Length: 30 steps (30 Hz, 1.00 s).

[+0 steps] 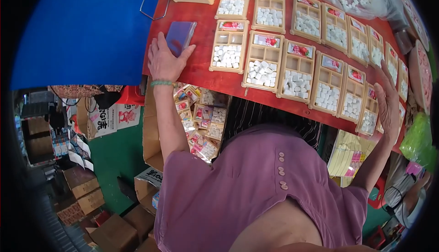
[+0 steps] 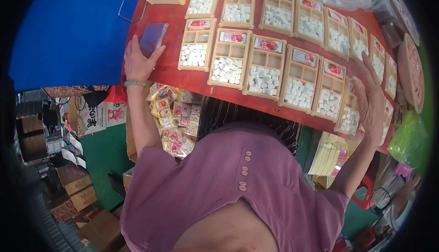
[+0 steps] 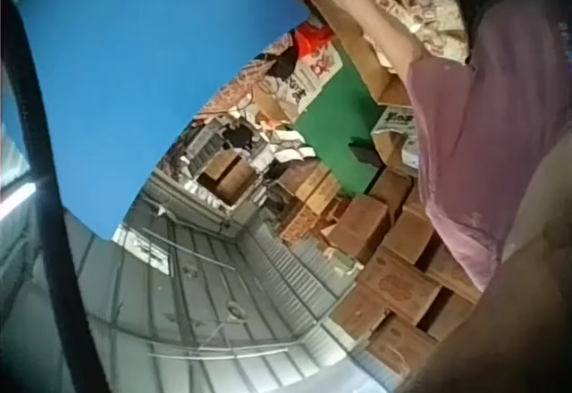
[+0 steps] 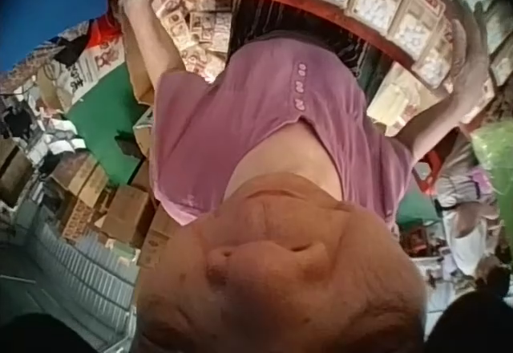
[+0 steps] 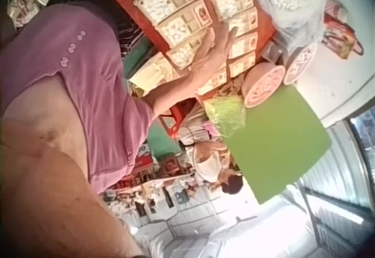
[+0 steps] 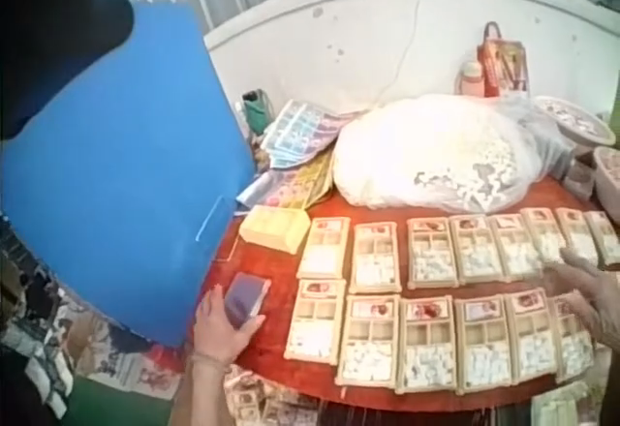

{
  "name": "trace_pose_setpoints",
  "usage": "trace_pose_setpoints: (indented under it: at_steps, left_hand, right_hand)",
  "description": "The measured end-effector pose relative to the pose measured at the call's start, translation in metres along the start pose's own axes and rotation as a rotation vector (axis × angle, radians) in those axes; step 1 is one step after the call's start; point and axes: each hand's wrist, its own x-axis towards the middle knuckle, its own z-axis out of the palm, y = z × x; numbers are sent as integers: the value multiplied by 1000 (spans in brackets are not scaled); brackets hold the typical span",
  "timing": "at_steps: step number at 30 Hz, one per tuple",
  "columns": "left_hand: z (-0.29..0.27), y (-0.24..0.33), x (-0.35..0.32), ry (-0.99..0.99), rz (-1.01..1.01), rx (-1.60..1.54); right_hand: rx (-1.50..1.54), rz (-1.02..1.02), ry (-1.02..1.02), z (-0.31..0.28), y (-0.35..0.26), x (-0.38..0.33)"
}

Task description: Organizing small white cubes into trays and handling plastic packaging containers for final assembly.

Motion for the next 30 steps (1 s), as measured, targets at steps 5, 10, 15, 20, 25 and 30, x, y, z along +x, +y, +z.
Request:
trace_pose_setpoints:
  at_steps: [5, 10, 15, 20, 25, 30]
  left_hand:
    - [15, -5, 3, -135, -63, 111]
    - [18, -10, -5, 48, -19, -252]
    - [-16, 12, -43, -74, -302, -1284]
    - [-25, 78, -88, -390, -190, -1800]
    - [-27, 113, -123, -726, -122, -1888]
    - [-24, 136, -135, -891, -167, -1882]
  right_hand:
    - [33, -47, 8, -3, -22, -19]
    - [215, -140, -9, 21, -41, -31]
    - [593, -252, -157, 68, -112, -31]
    - [869, -369, -268, 117, -161, -21]
    - [1329, -200, -461, 123, -168, -32]
    - [1529, -12, -495, 120, -143, -47]
